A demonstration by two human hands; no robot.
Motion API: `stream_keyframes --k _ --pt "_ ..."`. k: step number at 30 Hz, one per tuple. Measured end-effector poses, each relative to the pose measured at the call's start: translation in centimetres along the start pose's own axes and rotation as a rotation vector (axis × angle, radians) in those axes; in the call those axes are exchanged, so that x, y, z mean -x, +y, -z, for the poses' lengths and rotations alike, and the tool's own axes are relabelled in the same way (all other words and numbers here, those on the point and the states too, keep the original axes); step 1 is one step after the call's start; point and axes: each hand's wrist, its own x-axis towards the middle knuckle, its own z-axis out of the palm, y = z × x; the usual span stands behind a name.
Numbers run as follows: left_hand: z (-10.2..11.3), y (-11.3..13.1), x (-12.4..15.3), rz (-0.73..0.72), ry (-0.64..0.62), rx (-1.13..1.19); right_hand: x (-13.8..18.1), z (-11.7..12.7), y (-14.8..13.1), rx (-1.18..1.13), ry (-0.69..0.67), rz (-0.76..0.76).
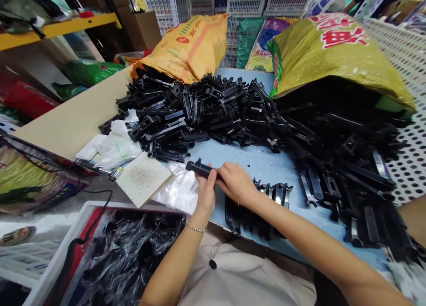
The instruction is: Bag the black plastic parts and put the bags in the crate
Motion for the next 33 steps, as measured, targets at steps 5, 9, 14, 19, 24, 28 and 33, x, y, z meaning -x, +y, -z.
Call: stream_keyframes --k 5,9,14,19,24,28,33 --pt "-1.2 2.9 2.8 0.138 -0.26 -0.108 5.8 2.3 -0.1 -0.265 0.206 -0.071" --pt "-2.1 3.6 5.2 0.247 -0.422 -0.177 5.8 2.7 2.2 -0.102 0.265 -0.049" --pt "-2.2 3.5 4.3 0.047 -0.349 -0.322 5.0 2.4 2.1 -0.465 0.129 -0.23" --pt "-1.2 4.9 2.2 0.071 -0.208 -0.274 6.9 1.7 -1.1 -0.379 0.008 0.039" --pt "-1.4 4.7 1.9 0.116 -0.212 -0.299 8.5 -0.4 -2.6 -0.073 0.139 0.208" --pt "-0.2 3.4 2.0 0.24 -0.283 -0.383 11.1 -0.2 -1.1 -0.05 0.071 -0.133" --pt "1.0 0.3 2.1 0.421 -0.397 -0.425 15.7 -1.1 0.7 0.058 -0.031 -0.631"
